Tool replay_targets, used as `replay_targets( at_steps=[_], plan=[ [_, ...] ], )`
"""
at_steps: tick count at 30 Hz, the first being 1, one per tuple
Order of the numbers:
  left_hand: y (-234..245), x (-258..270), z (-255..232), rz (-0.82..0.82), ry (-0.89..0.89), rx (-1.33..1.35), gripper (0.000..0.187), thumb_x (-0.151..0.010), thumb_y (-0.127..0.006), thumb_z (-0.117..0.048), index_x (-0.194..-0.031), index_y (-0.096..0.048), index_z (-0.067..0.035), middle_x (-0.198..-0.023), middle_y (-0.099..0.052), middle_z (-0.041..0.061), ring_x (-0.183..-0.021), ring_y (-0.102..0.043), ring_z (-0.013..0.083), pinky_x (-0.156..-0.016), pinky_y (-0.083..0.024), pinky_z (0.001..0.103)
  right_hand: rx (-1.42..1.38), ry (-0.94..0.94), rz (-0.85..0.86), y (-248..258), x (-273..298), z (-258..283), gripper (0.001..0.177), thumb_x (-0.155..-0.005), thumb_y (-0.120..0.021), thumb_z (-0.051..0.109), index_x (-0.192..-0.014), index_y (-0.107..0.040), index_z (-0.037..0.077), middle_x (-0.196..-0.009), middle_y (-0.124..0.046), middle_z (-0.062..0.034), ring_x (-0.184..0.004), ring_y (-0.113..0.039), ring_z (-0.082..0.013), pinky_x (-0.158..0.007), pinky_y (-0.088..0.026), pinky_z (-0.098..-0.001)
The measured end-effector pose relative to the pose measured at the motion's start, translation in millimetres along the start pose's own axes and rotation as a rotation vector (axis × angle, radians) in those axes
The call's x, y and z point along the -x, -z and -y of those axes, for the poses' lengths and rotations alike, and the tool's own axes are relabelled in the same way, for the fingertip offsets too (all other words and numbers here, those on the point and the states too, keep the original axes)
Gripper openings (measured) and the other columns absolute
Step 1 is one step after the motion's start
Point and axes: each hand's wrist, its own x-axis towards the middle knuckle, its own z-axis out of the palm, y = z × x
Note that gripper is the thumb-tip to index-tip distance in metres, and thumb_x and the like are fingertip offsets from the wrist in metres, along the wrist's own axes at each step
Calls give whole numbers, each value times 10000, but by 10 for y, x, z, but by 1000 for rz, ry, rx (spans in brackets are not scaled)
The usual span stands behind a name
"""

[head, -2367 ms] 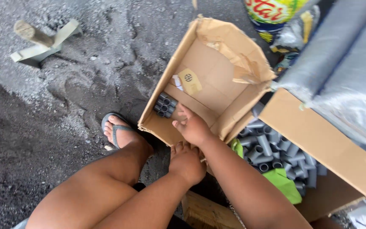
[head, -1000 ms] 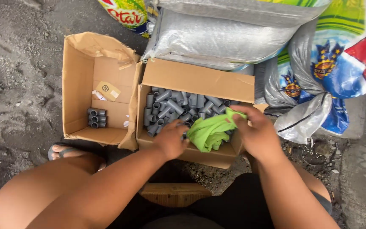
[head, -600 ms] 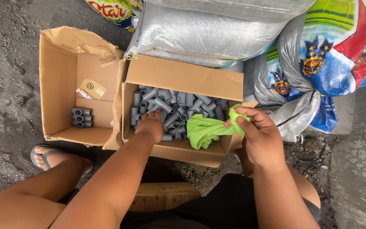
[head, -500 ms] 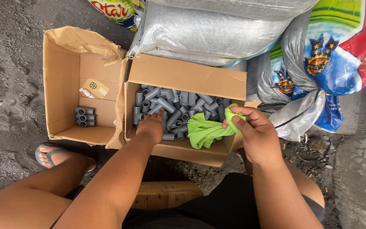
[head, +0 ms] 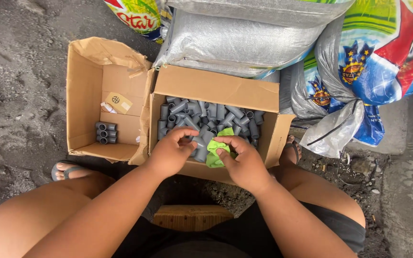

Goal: Cleaning small PVC pipe fittings with a cloth and moving them between boxes

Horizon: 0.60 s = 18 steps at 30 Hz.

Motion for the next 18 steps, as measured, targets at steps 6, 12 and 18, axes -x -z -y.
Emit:
replay_targets(
  at_steps=[6,12,18],
  plan=[
    [10,458,156,16,-130,463,389,-957,-654,-84,-1345,-659,-63,-1083,-733,90,-851,-628,74,-706,-570,197,-2,308,-77,-304,319,100,341,-946,-642,19,-1275,-713,68,-1001,-734,-185,-834,-714,-281,-810,-579,-418],
    [8,812,177,-67,-51,645,393,-972,-590,-112,-1363,-612,-75,-1313,-689,54,-942,-631,77,-695,-619,266,199,665,-64,-621,418,-50,306,-932,-712,121,-1237,-731,106,-965,-670,-116,-791,-696,-259,-696,-596,-354],
    [-69,791,393,-131,-154,763,378,-1006,-594,-75,-1376,-611,0,-1152,-696,122,-820,-613,96,-667,-660,290,394,820,-227,-706,449,-65,280,-919,-717,166,-1190,-775,132,-875,-673,-95,-682,-695,-329,-591,-593,-415]
  ],
)
